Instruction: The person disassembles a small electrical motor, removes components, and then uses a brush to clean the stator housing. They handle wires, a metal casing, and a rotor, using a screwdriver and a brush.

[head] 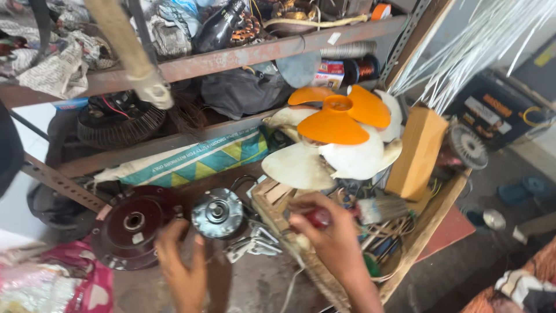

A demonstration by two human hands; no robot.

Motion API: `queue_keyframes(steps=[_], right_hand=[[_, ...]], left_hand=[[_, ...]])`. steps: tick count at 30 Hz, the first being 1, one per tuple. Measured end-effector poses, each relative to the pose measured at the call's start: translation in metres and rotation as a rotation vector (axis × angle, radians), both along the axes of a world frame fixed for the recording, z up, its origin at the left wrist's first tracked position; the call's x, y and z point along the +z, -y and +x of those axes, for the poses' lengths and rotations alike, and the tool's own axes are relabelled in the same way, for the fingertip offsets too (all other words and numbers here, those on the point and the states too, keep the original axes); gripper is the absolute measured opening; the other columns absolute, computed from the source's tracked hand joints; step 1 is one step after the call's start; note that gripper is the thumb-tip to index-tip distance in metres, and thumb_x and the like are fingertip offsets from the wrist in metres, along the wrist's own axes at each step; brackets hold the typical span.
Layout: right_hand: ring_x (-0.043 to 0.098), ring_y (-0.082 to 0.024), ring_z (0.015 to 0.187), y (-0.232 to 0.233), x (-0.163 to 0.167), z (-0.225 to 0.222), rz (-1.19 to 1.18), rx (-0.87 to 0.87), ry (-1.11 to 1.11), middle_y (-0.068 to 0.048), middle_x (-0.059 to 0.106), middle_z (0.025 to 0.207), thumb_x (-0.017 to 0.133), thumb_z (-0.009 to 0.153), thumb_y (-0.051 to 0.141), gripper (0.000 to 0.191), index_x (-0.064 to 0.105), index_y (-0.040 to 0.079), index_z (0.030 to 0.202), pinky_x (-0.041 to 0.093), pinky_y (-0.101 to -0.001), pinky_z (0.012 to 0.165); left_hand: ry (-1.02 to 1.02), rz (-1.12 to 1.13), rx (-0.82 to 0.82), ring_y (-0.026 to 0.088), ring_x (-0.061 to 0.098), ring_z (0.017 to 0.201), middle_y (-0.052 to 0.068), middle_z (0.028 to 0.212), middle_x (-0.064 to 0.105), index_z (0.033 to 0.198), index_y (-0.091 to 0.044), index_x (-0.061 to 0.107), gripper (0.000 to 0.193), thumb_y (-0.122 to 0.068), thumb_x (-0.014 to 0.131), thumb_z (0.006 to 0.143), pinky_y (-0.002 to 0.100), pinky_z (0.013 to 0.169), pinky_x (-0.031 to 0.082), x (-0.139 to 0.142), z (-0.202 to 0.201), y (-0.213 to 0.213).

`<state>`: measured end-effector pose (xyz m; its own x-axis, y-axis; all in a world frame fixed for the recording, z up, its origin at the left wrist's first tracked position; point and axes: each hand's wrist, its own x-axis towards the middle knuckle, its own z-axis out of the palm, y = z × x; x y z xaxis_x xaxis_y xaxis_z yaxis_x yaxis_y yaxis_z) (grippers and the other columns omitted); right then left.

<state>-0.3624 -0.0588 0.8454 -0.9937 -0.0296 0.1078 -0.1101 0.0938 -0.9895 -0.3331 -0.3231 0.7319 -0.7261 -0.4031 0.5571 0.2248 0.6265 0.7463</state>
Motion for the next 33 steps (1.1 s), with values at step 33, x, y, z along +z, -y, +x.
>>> queue_keyframes(steps=[33], right_hand=[[0.073,-0.013,0.089,-0.245,-0.199,0.01,0.372,-0.037,0.086,-0.009,0.079,0.099,0.064,0.094,0.012,0.037,0.063,0.008,0.131,0.055,-0.0283,0.074]], left_hand=[[0.6,-0.348,-0.395,0.043,0.061,0.113,0.023,0.126,0.059,0.141,-0.005,0.052,0.053,-0.007,0.064,0.089,0.063,0.095,0.044,-0.031,-0.052,-0.304]])
